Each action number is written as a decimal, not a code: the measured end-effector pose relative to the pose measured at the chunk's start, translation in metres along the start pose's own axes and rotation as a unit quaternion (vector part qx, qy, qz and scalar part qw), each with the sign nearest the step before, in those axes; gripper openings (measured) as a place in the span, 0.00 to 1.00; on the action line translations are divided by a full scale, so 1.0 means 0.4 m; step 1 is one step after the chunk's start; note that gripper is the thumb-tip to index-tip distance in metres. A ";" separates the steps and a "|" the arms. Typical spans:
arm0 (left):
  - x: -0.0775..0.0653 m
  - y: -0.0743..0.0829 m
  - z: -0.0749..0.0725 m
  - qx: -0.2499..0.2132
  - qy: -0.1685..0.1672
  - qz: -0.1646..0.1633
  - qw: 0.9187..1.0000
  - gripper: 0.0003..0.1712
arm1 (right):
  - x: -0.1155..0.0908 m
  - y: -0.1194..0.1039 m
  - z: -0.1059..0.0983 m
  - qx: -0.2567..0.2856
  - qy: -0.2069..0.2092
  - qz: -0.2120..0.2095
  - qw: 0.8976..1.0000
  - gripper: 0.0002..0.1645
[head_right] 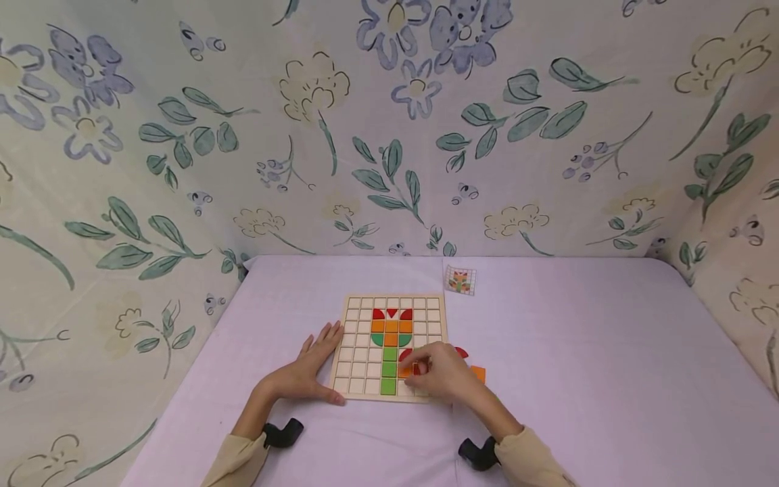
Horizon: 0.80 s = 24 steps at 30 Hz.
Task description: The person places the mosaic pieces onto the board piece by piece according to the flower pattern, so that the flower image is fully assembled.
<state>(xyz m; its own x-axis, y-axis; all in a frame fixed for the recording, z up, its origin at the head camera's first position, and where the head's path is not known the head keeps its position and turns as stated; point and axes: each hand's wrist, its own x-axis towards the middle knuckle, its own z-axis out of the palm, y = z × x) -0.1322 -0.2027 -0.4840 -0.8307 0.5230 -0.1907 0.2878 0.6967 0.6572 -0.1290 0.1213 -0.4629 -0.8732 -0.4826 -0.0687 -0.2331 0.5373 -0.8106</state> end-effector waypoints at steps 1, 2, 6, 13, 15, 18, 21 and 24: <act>0.000 -0.001 0.001 0.000 0.000 0.000 1.000 0.80 | -0.002 0.006 -0.015 0.001 0.003 0.006 1.000 0.11; 0.000 -0.001 0.001 0.000 0.000 0.001 1.000 0.80 | -0.005 0.011 -0.030 0.000 0.007 0.017 1.000 0.12; 0.001 -0.004 0.003 -0.003 0.001 0.001 1.000 0.80 | -0.018 0.035 -0.098 0.000 0.027 0.057 0.998 0.14; 0.003 -0.009 0.007 0.002 0.001 0.002 1.000 0.80 | -0.040 0.106 -0.179 -0.038 0.060 0.098 0.993 0.15; 0.003 -0.009 0.006 0.001 0.001 0.002 1.000 0.80 | -0.042 0.124 -0.187 -0.034 0.056 0.103 0.993 0.16; 0.002 -0.008 0.005 -0.001 0.002 0.001 1.000 0.80 | -0.041 0.141 -0.190 -0.017 0.041 0.106 0.993 0.18; 0.002 -0.007 0.004 -0.001 0.003 -0.001 1.000 0.80 | -0.037 0.148 -0.184 -0.008 0.026 0.111 0.993 0.18; 0.003 -0.008 0.003 -0.001 0.004 -0.003 1.000 0.80 | -0.033 0.150 -0.174 -0.015 0.023 0.110 0.994 0.18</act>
<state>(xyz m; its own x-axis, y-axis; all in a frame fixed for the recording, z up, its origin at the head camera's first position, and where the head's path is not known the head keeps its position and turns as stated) -0.1334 -0.2035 -0.4872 -0.8365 0.5145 -0.1883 0.2817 0.6988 0.6575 -0.1610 0.2080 -0.4702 -0.9227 -0.3202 -0.2147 -0.0469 0.6461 -0.7618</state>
